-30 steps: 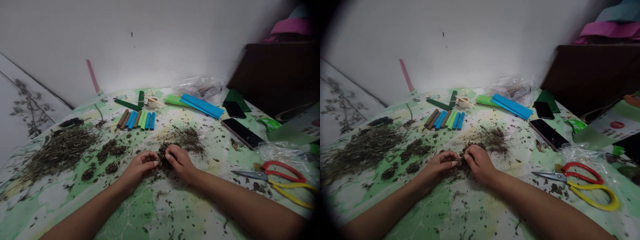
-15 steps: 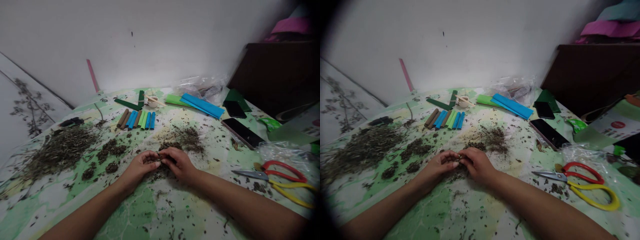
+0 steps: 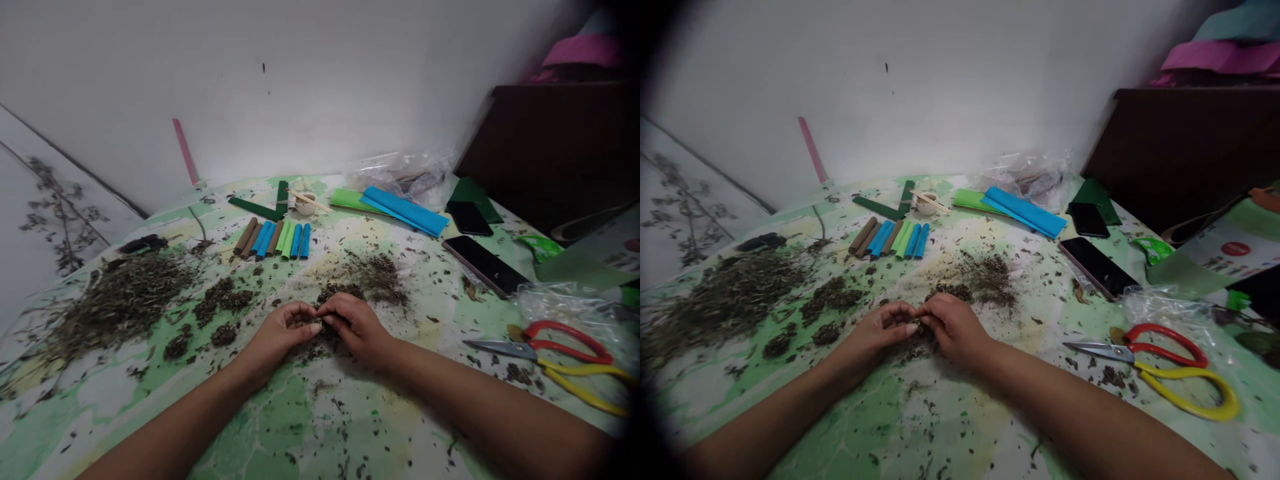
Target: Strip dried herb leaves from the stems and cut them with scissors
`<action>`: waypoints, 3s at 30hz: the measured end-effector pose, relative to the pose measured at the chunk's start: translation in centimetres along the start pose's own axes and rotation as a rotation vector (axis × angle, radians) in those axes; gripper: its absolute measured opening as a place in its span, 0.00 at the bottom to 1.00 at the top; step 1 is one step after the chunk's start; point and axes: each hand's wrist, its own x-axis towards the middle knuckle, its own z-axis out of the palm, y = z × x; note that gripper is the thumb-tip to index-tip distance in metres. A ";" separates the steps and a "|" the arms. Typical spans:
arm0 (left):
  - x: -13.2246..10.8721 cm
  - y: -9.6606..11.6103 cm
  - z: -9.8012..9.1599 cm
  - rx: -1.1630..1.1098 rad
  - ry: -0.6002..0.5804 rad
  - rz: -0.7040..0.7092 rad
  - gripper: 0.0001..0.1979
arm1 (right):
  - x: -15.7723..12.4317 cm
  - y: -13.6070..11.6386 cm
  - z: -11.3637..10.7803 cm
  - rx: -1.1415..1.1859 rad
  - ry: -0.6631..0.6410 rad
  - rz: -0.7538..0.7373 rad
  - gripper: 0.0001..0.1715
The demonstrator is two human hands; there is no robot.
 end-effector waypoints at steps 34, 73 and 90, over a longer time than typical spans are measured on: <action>-0.4 0.3 0.3 0.071 0.032 -0.013 0.14 | 0.0 -0.3 -0.1 -0.019 0.098 0.171 0.07; -0.4 0.4 0.2 0.102 -0.006 -0.033 0.15 | 0.1 -0.1 0.0 0.045 0.057 0.023 0.09; -0.5 0.6 0.3 -0.002 -0.020 -0.090 0.09 | 0.3 0.3 -0.4 0.097 0.149 0.287 0.04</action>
